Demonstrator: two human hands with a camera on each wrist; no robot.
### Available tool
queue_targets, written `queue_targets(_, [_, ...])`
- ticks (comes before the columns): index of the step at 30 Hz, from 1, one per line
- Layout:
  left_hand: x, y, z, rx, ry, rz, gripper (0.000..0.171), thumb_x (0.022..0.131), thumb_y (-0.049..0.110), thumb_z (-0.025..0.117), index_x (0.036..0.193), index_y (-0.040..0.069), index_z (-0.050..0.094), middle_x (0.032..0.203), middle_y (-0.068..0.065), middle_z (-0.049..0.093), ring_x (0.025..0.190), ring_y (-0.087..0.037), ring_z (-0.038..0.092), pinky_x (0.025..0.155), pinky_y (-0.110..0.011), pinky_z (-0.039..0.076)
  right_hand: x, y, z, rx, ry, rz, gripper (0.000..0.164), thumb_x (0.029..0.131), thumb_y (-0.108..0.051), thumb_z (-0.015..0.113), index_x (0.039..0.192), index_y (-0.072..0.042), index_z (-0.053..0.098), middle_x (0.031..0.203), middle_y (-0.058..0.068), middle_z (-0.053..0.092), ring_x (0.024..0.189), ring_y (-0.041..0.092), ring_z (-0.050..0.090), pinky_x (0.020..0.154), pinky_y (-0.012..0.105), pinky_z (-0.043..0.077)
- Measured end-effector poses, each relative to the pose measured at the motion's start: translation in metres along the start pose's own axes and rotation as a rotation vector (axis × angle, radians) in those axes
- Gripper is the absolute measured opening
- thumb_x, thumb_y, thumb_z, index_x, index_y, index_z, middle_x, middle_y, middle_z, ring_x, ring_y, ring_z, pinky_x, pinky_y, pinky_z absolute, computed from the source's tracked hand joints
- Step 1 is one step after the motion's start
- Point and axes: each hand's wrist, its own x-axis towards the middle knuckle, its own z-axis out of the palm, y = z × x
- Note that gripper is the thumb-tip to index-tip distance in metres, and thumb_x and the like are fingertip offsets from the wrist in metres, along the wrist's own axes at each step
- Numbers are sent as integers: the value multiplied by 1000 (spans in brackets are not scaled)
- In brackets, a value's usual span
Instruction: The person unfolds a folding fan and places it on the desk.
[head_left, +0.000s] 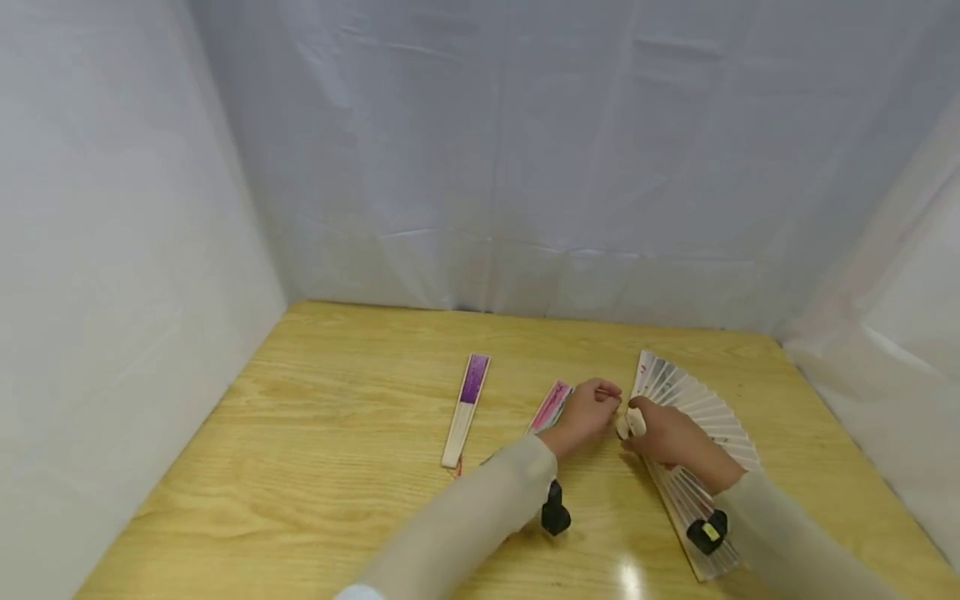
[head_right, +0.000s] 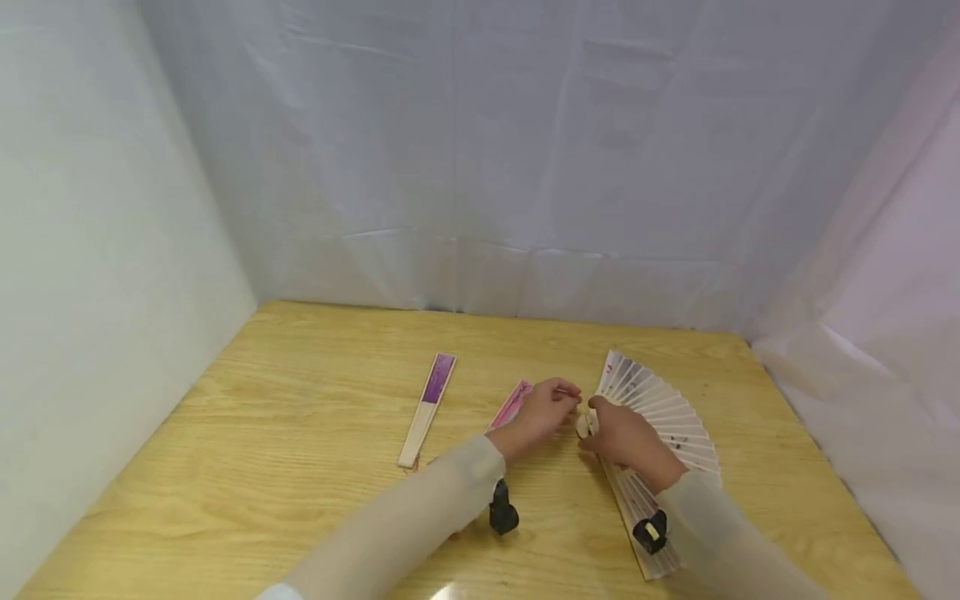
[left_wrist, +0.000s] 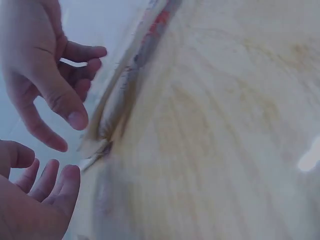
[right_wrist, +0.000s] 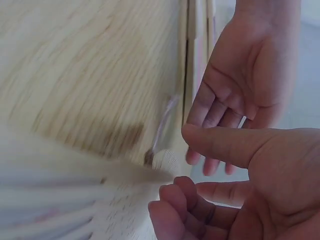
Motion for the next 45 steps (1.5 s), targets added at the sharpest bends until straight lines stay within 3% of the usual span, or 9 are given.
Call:
queue_targets(8, [-1, 18, -38, -187, -29, -41, 22, 100, 11, 53, 120, 4, 58, 118, -16, 63, 98, -23, 61, 87, -45, 53, 9, -11, 4, -21, 115, -92, 55, 92, -24, 65, 133, 8, 46, 73, 6, 59, 58, 17, 54, 52, 33, 44])
queue_targets(17, [-7, 41, -85, -65, -17, -47, 36, 98, 16, 56, 133, 11, 49, 129, -13, 56, 117, -29, 55, 97, -47, 48, 24, -28, 5, 41, 231, -145, 48, 93, -27, 65, 127, 5, 52, 98, 19, 65, 77, 25, 63, 70, 45, 53])
queue_targets(21, [-14, 40, -103, 95, -17, -34, 43, 97, 19, 58, 138, 11, 46, 133, -14, 53, 121, -30, 53, 98, -43, 47, 33, -39, 7, 91, 232, -132, 46, 94, -27, 65, 125, 5, 53, 92, 16, 67, 64, 20, 61, 64, 40, 53])
queue_targets(24, [-21, 36, -114, 279, -32, -8, 48, 96, 22, 59, 140, 8, 44, 135, -18, 51, 124, -34, 50, 100, -45, 45, 40, -45, 11, 131, 224, -123, 44, 94, -28, 65, 122, 5, 55, 91, 16, 67, 56, 19, 60, 62, 38, 53])
queue_targets(28, [-32, 32, -121, 519, -67, -2, 56, 95, 28, 60, 141, 3, 41, 136, -21, 47, 122, -36, 50, 99, -48, 45, 50, -49, 18, 142, 212, -109, 42, 94, -28, 64, 118, 5, 58, 96, 18, 67, 61, 19, 63, 68, 41, 55])
queue_targets(32, [-40, 29, -121, 681, -107, -62, 62, 94, 38, 61, 143, 7, 42, 141, -18, 43, 125, -35, 47, 100, -50, 44, 58, -51, 24, 160, 179, -69, 44, 95, -29, 63, 120, 7, 56, 83, 14, 66, 53, 17, 61, 59, 35, 54])
queue_targets(35, [-43, 24, -119, 818, -122, -57, 61, 92, 44, 62, 139, 7, 47, 137, -16, 48, 124, -34, 47, 100, -48, 43, 63, -54, 26, 184, 176, -43, 44, 96, -30, 62, 116, 8, 55, 65, 9, 61, 43, 16, 55, 48, 29, 49])
queue_targets(40, [-53, 15, -115, 1042, -140, -9, 60, 90, 50, 63, 126, 3, 55, 122, -14, 55, 112, -33, 51, 96, -46, 44, 71, -59, 26, 114, 189, 1, 44, 96, -40, 60, 86, 3, 59, 50, 3, 50, 37, 14, 48, 46, 27, 43])
queue_targets(45, [-66, 6, -110, 1198, -178, -46, 70, 87, 58, 64, 125, 0, 56, 121, -15, 54, 115, -33, 49, 102, -49, 39, 79, -64, 30, 21, 172, 79, 51, 92, -51, 60, 68, -7, 56, 53, 5, 53, 40, 17, 51, 43, 28, 41])
